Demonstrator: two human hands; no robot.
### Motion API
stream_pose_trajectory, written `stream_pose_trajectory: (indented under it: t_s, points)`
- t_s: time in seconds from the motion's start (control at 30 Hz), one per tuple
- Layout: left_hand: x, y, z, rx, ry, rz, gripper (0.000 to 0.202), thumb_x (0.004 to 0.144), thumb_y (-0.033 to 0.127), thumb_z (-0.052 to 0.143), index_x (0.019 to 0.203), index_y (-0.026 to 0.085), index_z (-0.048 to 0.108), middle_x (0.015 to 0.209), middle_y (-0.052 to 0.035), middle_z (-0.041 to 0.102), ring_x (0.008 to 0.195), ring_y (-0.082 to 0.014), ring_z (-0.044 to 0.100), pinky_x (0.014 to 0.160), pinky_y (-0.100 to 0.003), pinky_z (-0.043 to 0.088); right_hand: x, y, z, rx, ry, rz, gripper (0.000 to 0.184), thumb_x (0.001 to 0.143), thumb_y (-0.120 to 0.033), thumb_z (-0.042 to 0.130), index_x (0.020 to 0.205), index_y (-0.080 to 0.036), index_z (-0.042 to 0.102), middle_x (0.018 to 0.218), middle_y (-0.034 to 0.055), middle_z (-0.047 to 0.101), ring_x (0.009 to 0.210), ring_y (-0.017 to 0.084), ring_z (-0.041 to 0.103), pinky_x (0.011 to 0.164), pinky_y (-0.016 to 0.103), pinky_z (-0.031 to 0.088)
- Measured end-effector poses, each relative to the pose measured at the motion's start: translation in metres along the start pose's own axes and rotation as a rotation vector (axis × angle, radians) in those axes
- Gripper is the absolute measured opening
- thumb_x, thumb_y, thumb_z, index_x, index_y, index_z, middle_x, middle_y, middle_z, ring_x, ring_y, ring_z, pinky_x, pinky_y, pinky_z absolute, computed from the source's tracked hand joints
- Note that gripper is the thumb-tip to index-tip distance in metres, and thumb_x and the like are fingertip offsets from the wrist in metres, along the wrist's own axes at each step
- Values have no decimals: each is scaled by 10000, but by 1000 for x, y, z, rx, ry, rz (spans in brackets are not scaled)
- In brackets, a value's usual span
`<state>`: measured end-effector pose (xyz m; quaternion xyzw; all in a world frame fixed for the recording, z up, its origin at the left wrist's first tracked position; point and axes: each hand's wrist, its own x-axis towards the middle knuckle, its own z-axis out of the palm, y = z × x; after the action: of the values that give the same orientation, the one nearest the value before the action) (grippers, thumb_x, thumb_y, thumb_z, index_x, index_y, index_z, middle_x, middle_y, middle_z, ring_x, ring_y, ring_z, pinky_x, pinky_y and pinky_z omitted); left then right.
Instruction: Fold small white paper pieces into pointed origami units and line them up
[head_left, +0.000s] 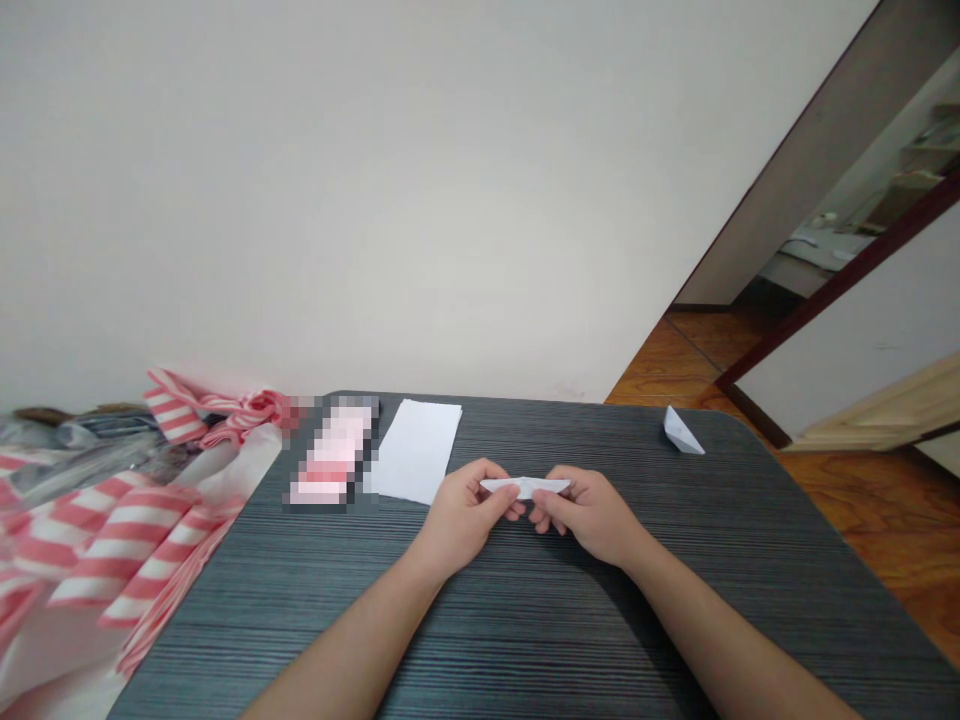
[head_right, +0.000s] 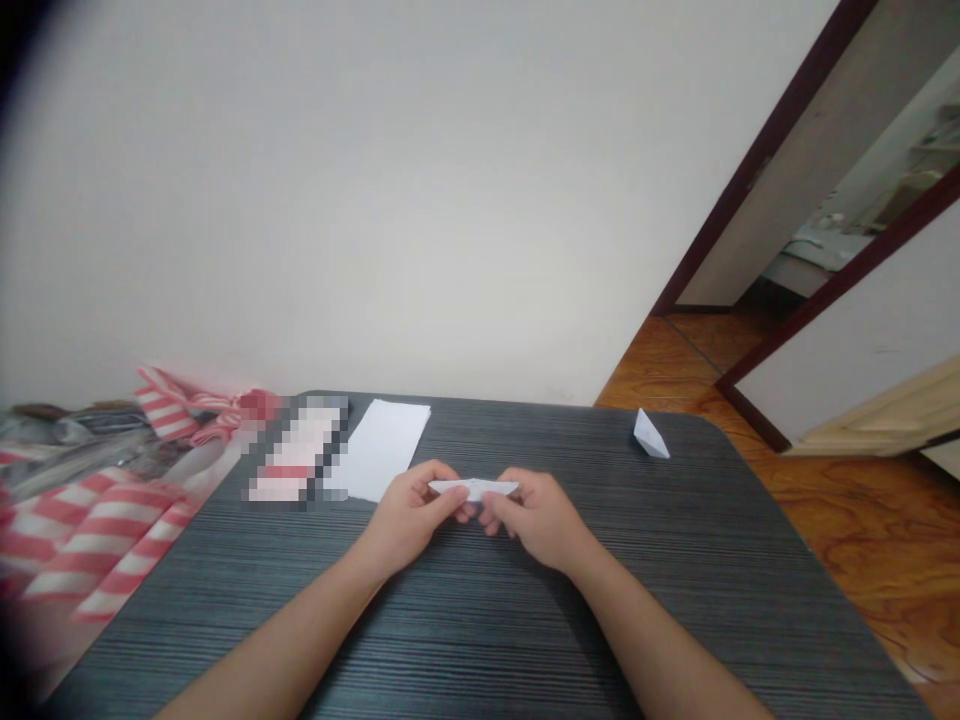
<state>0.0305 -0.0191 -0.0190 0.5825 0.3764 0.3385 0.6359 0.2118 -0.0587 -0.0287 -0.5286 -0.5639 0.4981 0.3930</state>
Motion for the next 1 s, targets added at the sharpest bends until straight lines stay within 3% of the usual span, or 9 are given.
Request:
stream_pose_trajectory:
  t_s: [0.13, 0.37, 0.5, 0.73, 1.0]
  points:
    - [0, -2, -1, 75, -12, -12, 178, 752, 322, 597, 829, 163, 578, 656, -14, 647, 599, -142, 597, 574, -242, 455, 0, 0, -1, -33, -13, 2, 207, 819, -332, 558, 728, -148, 581, 648, 44, 679, 529, 129, 611, 454, 213, 428]
    - [-1, 0, -4, 406, 13, 121, 233, 771, 365, 561, 732, 157, 661, 706, -24, 635, 657, -147, 546, 594, -231, 394, 0, 3, -2, -45, -10, 16, 197, 817, -328, 563, 735, -150, 581, 640, 41, 671, 525, 128, 603, 427, 205, 408]
    - [-1, 2, -3, 443, -23, 82, 233, 778, 353, 542, 753, 158, 666, 674, -14, 625, 605, -135, 515, 538, -216, 353, 1, 4, -1, -28, -15, 16, 184, 811, -320, 571, 740, -151, 589, 632, 28, 659, 518, 121, 591, 435, 206, 411]
    - [-3, 7, -3, 513, -136, 136, 258, 807, 331, 505, 746, 168, 695, 697, -20, 641, 624, -139, 521, 566, -221, 347, -1, -2, -1, -55, -80, 6, 197, 830, -316, 555, 745, -146, 609, 632, 26, 655, 543, 119, 596, 461, 199, 416]
    - [-3, 7, -3, 532, -134, 118, 292, 833, 332, 465, 690, 157, 649, 647, -9, 607, 596, -127, 496, 540, -215, 324, -1, -3, 2, -89, -110, -14, 205, 857, -293, 519, 769, -145, 629, 644, 26, 649, 551, 119, 598, 472, 199, 422]
